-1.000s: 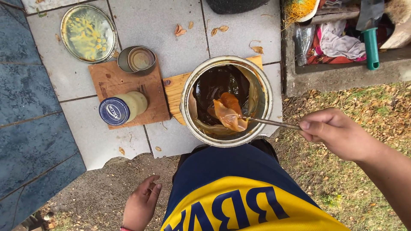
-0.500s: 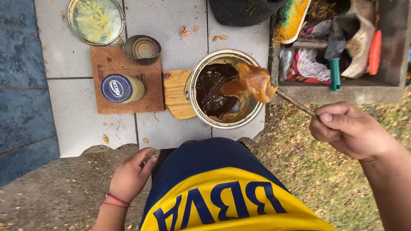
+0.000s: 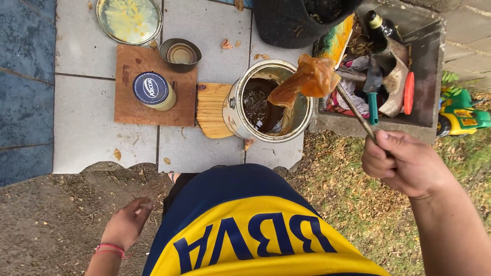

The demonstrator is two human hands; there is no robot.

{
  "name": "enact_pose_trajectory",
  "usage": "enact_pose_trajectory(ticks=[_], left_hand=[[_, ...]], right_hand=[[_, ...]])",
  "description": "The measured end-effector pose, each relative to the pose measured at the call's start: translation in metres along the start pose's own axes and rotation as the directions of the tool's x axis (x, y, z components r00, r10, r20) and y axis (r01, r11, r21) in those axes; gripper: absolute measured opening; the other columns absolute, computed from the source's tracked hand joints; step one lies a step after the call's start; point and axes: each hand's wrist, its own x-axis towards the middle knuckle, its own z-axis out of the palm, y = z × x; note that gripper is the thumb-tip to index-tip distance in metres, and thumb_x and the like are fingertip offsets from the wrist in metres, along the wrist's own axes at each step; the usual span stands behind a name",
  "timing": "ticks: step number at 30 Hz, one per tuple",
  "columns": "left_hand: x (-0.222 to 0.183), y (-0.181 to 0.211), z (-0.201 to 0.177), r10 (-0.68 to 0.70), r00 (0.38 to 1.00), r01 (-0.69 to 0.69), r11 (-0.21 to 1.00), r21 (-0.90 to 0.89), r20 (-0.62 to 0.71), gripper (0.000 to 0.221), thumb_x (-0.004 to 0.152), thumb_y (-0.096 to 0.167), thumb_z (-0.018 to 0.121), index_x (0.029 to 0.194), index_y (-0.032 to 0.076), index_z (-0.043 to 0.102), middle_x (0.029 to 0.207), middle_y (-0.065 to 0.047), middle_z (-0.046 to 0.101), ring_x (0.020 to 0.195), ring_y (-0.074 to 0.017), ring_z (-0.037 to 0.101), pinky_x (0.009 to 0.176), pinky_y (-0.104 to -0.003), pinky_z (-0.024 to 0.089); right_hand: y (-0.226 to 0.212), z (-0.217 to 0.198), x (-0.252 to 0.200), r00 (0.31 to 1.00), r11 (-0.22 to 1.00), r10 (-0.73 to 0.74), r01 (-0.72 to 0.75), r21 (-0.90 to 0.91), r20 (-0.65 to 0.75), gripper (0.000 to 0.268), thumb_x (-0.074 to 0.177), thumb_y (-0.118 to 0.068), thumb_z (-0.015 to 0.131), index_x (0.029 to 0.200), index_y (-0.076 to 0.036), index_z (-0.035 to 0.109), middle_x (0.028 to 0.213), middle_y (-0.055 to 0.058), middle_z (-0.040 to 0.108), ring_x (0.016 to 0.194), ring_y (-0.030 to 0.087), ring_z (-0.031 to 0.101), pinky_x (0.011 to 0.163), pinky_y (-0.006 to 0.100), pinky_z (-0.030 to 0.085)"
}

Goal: Stirring and mixing a thick, viscous substance in a metal can using a wooden stick in an outdoor work area.

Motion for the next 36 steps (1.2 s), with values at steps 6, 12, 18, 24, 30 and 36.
enact_pose_trajectory(ticks=[6,12,18,24,30,36], left_hand=[[0.010,-0.062,0.026,-0.161,0.986,0.165,0.982,-0.092,0.047,0.038,0.096,0.040,0.051,0.121,0.022,0.072,0.090,-0.013,0.076,0.077,-0.0273,0.069,0.077,-0.037,0.052],[0.038,-0.141,0.068,-0.252,0.967,0.254,0.951,-0.176,0.031,0.042,0.100,0.040,0.049,0.128,0.017,0.072,0.110,-0.012,0.082,0.101,-0.0252,0.075,0.092,-0.038,0.054],[0.047,-0.151,0.072,-0.295,0.955,0.290,0.930,-0.226,0.014,0.040,0.099,0.040,0.053,0.123,0.017,0.075,0.102,-0.012,0.083,0.094,-0.0252,0.075,0.084,-0.036,0.052],[0.067,-0.149,0.071,-0.184,0.978,0.150,0.949,-0.279,-0.103,0.031,0.095,0.035,0.059,0.108,0.014,0.079,0.087,-0.007,0.078,0.081,-0.0204,0.068,0.078,-0.032,0.049],[0.049,-0.109,0.041,-0.234,0.970,0.207,0.938,-0.277,-0.069,0.032,0.095,0.039,0.058,0.110,0.019,0.078,0.090,-0.009,0.082,0.073,-0.0221,0.065,0.073,-0.033,0.048],[0.040,-0.099,0.036,-0.232,0.972,0.214,0.946,-0.242,-0.046,0.034,0.098,0.036,0.057,0.117,0.017,0.076,0.100,-0.011,0.081,0.076,-0.0220,0.069,0.076,-0.034,0.051]], right_hand=[[0.012,0.010,-0.002,0.997,0.998,0.045,-0.047,-0.039,-0.064,0.044,0.108,-0.027,0.040,0.069,-0.011,0.052,0.054,-0.002,0.040,0.045,0.018,0.037,0.046,0.030,0.033],[0.034,0.026,0.006,0.988,0.987,0.046,-0.068,-0.144,-0.148,0.050,0.108,-0.030,0.039,0.064,-0.010,0.049,0.052,-0.001,0.038,0.046,0.019,0.036,0.049,0.032,0.034],[0.060,0.041,0.021,0.991,0.986,-0.090,0.076,-0.149,-0.094,0.052,0.103,-0.043,0.043,0.062,-0.013,0.051,0.049,-0.004,0.038,0.043,0.015,0.033,0.045,0.029,0.031],[0.068,0.050,0.027,0.968,0.976,-0.181,0.155,-0.150,-0.176,0.033,0.100,-0.028,0.056,0.079,-0.007,0.070,0.048,0.001,0.048,0.038,0.011,0.036,0.033,0.023,0.027],[0.059,0.057,0.023,0.952,0.959,-0.197,0.138,-0.249,-0.233,0.033,0.103,-0.021,0.050,0.083,-0.004,0.071,0.046,0.002,0.047,0.037,0.012,0.036,0.034,0.024,0.029],[0.058,0.062,0.016,0.953,0.964,-0.170,0.106,-0.246,-0.253,0.034,0.104,-0.022,0.049,0.082,-0.007,0.071,0.046,0.001,0.048,0.034,0.011,0.037,0.030,0.023,0.032]])
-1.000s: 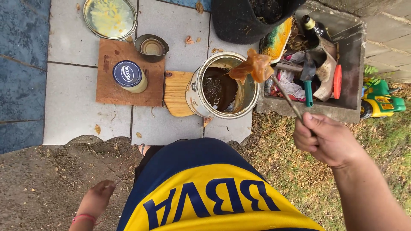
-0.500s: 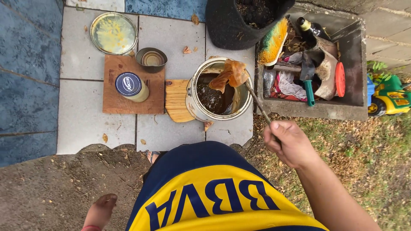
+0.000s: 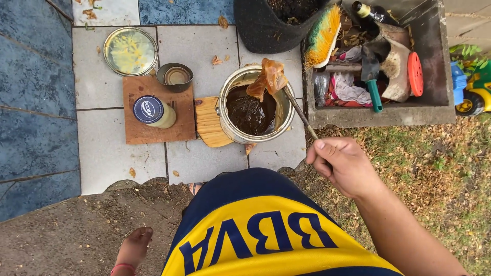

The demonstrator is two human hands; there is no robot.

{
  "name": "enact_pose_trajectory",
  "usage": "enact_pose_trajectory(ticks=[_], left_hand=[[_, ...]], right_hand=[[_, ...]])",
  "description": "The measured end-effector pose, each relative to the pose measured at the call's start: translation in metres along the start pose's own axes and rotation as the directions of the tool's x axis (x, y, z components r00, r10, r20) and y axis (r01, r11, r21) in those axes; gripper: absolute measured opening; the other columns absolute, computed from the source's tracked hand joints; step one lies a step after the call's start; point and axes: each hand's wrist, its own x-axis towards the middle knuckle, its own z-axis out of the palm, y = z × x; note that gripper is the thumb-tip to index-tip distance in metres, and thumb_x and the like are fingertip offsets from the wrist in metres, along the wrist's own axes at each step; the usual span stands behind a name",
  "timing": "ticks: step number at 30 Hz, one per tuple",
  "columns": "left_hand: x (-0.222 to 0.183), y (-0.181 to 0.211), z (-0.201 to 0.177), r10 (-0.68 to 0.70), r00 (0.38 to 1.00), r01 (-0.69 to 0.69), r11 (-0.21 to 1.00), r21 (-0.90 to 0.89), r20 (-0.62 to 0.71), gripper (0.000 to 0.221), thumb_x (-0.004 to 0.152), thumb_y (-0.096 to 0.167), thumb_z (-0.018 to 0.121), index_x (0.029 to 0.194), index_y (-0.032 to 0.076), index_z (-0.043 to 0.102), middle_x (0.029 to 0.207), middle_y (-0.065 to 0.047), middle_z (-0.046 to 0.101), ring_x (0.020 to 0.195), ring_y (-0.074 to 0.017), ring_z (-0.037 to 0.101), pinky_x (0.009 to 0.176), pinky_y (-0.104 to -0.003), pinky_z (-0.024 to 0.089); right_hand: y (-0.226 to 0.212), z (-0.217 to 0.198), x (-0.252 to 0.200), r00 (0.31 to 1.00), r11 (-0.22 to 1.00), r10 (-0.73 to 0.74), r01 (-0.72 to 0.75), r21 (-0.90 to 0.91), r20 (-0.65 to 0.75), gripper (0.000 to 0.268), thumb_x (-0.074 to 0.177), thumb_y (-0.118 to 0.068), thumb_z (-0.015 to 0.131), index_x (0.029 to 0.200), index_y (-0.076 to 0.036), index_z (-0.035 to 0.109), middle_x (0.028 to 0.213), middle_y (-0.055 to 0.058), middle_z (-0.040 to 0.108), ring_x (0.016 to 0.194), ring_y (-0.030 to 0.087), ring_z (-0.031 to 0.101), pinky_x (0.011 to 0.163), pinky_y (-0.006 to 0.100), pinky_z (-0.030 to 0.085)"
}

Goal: Stirring and mixing a thick, viscous substance in a metal can using a wooden stick in an outdoor work area.

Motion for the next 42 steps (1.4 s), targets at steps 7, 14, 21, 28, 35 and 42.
enact_pose_trajectory(ticks=[7,14,21,28,35,42], left_hand=[[-0.018,0.017,-0.007,-0.028,0.999,0.027,0.999,0.025,0.021,0.034,0.100,0.037,0.052,0.115,0.016,0.075,0.098,-0.007,0.078,0.077,-0.0219,0.065,0.075,-0.035,0.050],[-0.018,0.020,-0.005,-0.032,0.999,0.032,0.999,-0.011,0.020,0.033,0.099,0.037,0.055,0.115,0.016,0.075,0.102,-0.011,0.078,0.057,-0.0204,0.053,0.059,-0.034,0.046],[-0.006,0.008,0.001,-0.009,1.000,0.009,1.000,0.007,0.021,0.033,0.098,0.037,0.055,0.115,0.016,0.076,0.101,-0.010,0.078,0.068,-0.0215,0.062,0.068,-0.034,0.049],[-0.023,0.026,-0.004,-0.045,0.998,0.043,0.998,0.050,0.034,0.036,0.099,0.040,0.053,0.120,0.018,0.073,0.106,-0.011,0.080,0.071,-0.0220,0.065,0.070,-0.035,0.052],[-0.017,0.028,0.000,-0.023,0.998,0.021,0.999,0.033,0.057,0.034,0.100,0.038,0.054,0.118,0.017,0.074,0.097,-0.010,0.078,0.066,-0.0209,0.060,0.064,-0.035,0.051],[-0.015,0.032,-0.005,-0.016,0.998,0.015,0.999,0.031,0.059,0.034,0.101,0.036,0.054,0.120,0.016,0.073,0.099,-0.011,0.077,0.078,-0.0227,0.065,0.074,-0.036,0.054]], right_hand=[[0.003,0.001,-0.006,0.999,0.997,-0.034,0.032,0.074,0.036,0.033,0.104,-0.017,0.048,0.084,-0.005,0.070,0.047,0.001,0.048,0.036,0.011,0.038,0.032,0.023,0.032],[0.001,0.006,-0.012,1.000,1.000,0.000,0.000,0.001,0.015,0.034,0.103,-0.023,0.049,0.084,-0.006,0.073,0.047,0.002,0.049,0.035,0.012,0.039,0.032,0.024,0.035],[0.004,0.014,-0.014,0.999,0.997,-0.042,0.041,0.058,0.014,0.035,0.103,-0.022,0.050,0.083,-0.005,0.072,0.047,0.003,0.048,0.036,0.012,0.039,0.034,0.023,0.035],[0.000,0.022,-0.018,0.997,0.995,-0.076,0.074,0.060,0.027,0.038,0.104,-0.023,0.047,0.083,-0.003,0.072,0.045,0.004,0.047,0.033,0.013,0.038,0.034,0.023,0.033],[-0.006,0.024,-0.020,0.997,0.996,-0.076,0.075,0.052,0.031,0.040,0.104,-0.027,0.047,0.083,-0.003,0.071,0.045,0.004,0.048,0.033,0.014,0.040,0.034,0.024,0.034],[-0.012,0.027,-0.021,0.986,0.946,-0.103,0.056,0.320,0.133,0.041,0.106,-0.026,0.045,0.085,-0.001,0.070,0.049,0.003,0.048,0.037,0.012,0.040,0.034,0.023,0.032]])
